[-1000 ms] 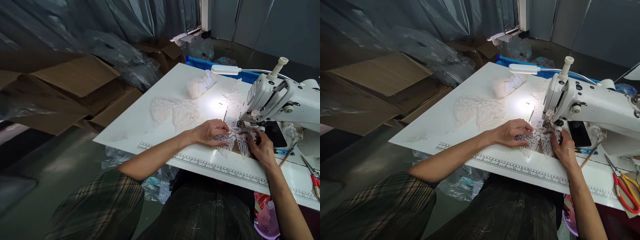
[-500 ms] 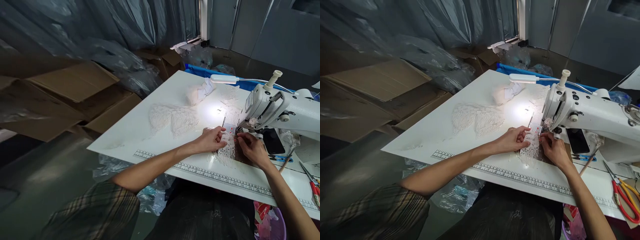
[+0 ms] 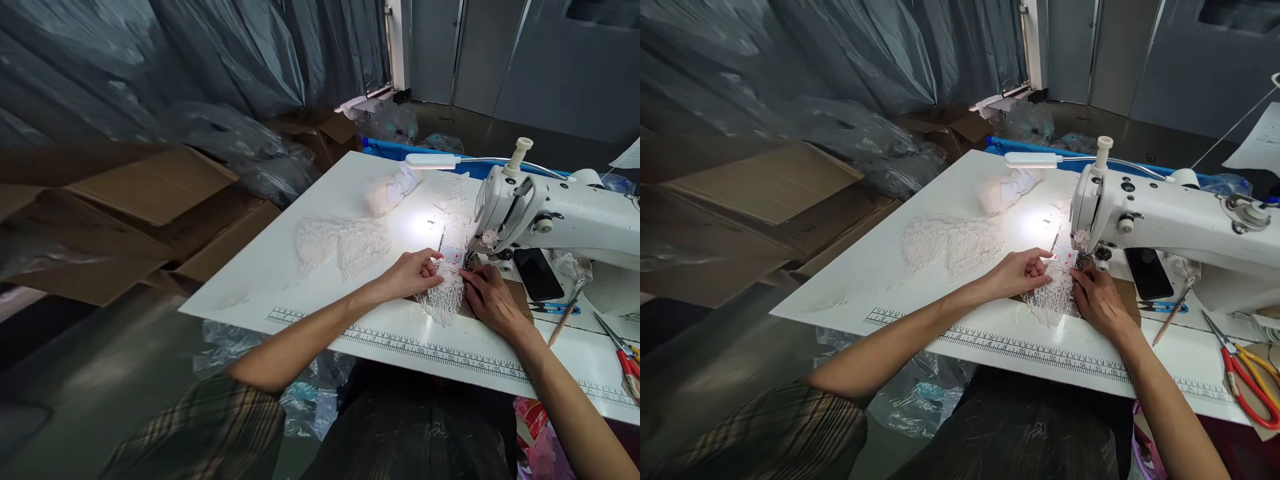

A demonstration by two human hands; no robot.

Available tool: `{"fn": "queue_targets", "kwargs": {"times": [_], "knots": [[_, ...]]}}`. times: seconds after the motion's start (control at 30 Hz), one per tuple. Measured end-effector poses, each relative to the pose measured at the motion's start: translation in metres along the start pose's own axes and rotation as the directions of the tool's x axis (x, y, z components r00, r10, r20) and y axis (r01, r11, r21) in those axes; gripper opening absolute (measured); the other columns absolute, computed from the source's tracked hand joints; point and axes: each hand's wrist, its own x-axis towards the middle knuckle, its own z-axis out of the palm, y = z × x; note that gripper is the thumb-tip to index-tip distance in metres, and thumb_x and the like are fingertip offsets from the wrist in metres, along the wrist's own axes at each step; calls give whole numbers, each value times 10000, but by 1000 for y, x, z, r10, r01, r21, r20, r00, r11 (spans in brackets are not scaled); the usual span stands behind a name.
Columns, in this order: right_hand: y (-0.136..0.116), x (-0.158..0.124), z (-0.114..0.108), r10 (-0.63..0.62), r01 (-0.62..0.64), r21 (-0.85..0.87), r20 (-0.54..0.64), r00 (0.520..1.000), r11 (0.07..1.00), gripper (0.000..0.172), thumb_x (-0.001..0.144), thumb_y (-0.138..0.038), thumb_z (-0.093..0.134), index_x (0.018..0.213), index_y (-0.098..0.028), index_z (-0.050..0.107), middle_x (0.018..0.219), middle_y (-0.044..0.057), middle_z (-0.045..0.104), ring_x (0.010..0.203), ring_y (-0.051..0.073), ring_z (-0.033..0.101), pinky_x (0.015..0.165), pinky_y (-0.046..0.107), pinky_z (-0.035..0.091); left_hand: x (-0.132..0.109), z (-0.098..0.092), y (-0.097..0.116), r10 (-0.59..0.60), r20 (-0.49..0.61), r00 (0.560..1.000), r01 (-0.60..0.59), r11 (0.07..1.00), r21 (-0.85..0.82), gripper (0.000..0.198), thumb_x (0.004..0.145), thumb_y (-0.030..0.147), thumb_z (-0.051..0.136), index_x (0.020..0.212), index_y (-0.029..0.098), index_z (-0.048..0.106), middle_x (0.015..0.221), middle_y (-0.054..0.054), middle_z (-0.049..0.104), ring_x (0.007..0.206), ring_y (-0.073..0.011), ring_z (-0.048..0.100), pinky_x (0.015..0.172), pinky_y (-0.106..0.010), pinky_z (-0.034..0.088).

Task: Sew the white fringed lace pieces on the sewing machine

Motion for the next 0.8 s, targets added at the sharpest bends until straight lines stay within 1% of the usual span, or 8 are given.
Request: {"fn": "queue_targets", "kwargs": {"times": [0.07,0.13,0.23,0.3,0.4,0.5,0.63,0.8], "knots": [[2,-2,1,28,-28,24,-11,1000,999,372,973,-288,431,1257,-175,641,1058,154,614,951,256,596,831,434,578,-1,-3,2,-40,-13,999,39,998,-50,429,800,241,723,1191,146,576,775,12,677,533,-91,593,534,-226,481],[4,-3,1,58,-57,64,-15,998,996,377,969,-286,438,1269,-166,634,1072,160,618,970,259,602,838,436,579,-1,-5,4,-72,-14,997,71,993,-92,477,797,265,746,1221,152,559,789,11,688,474,-75,571,492,-216,474],[5,-3,-2,80,-79,120,-1,997,990,369,960,-271,451,1263,-174,637,1084,153,626,975,252,612,848,436,580,-2,-7,5,-98,-1,995,98,992,-85,474,790,269,763,1210,153,574,764,17,693,467,-75,583,480,-204,471],[4,-2,-4,66,-67,128,9,998,989,363,953,-264,458,1255,-186,644,1075,142,631,965,247,612,840,435,580,-2,-6,5,-99,10,995,99,994,-45,455,791,268,762,1195,147,592,752,17,695,484,-83,599,490,-205,475],[1,-2,-7,1,-4,111,29,1000,994,349,939,-253,469,1223,-216,668,1043,121,637,964,247,601,834,442,573,-2,-4,5,-87,7,996,87,996,18,457,790,269,763,1198,137,604,746,11,696,518,-96,618,515,-213,485],[-1,-2,-8,-26,21,97,48,999,995,332,926,-244,475,1179,-234,690,1047,116,634,987,253,595,852,459,562,-3,-2,6,-104,-3,995,104,994,30,473,796,264,760,1220,134,597,767,1,703,525,-101,632,533,-222,501],[-1,-2,-9,47,-55,137,61,997,989,344,936,-275,470,1214,-239,670,1071,117,635,1011,255,606,868,459,560,-2,-4,7,-177,9,984,177,983,-51,516,784,259,780,1243,136,580,799,-10,716,503,-105,637,503,-219,496],[0,-1,-14,150,-152,204,26,988,967,340,937,-266,463,1208,-241,666,1010,87,670,921,218,646,826,403,573,2,-7,4,-226,35,973,229,964,-134,508,767,247,805,1213,124,595,766,-4,707,469,-87,615,473,-200,464]]}}
